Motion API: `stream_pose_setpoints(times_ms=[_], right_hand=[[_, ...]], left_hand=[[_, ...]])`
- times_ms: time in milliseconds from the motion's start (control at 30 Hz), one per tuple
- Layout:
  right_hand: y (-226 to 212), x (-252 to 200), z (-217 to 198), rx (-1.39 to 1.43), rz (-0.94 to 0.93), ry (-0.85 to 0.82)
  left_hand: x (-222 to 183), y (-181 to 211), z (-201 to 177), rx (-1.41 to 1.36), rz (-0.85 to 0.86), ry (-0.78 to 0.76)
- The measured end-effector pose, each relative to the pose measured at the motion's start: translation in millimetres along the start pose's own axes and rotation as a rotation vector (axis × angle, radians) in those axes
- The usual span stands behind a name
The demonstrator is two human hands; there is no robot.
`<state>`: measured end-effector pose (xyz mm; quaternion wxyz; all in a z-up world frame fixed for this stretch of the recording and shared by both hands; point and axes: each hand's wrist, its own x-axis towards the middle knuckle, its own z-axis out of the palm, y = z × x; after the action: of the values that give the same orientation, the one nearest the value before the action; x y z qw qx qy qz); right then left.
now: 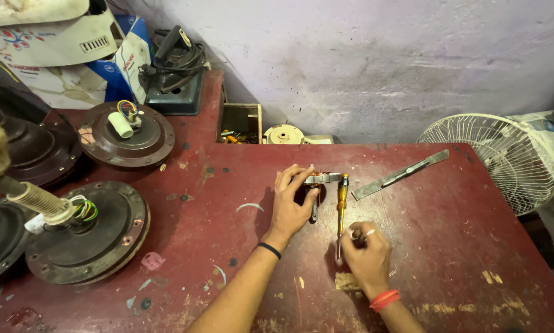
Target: The person uses a screwdriver to pry and adjust components on a small cylindrical motor part held in the left hand. The hands rotate the part and repeatedly insert the screwdriver into slots to separate or align internal pieces.
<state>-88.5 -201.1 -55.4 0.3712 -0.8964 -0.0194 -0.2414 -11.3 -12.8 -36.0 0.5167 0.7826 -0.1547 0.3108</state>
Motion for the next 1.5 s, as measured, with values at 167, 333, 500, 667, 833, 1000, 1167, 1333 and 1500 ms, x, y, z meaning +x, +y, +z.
stream_pose_setpoints(times_ms=[167,333,500,667,833,1000,1167,1333,1500], right_hand=[[-4,10,7,-0.221,0.174,-0.038],[-4,12,12,-0.261,0.127,-0.057],[8,12,18,-0.228,0.216,-0.028],[32,7,22,-0.048,0.180,0.091],[55,-9,19,0.174,0.253,0.163],[61,-2,19,0.654,0.325,0.220],[28,56,37,0.875,0.199,0.114],[-10,143,65,0.894,-0.203,0.130],[-28,167,90,0.943,-0.131,0.049]], left_hand=[[-8,-10,12,-0.094,-0.017,0.122],[-3,-23,17,-0.105,-0.002,0.084],[15,-33,24,-0.148,0.025,0.126],[23,-44,21,-0.256,-0.071,0.157],[33,-52,13,-0.413,-0.153,0.130],[32,-66,16,-0.538,-0.232,0.146],[32,-74,19,-0.542,-0.279,0.127],[46,-80,15,-0.538,-0.214,0.110],[64,-84,-11,-0.421,-0.262,0.027]])
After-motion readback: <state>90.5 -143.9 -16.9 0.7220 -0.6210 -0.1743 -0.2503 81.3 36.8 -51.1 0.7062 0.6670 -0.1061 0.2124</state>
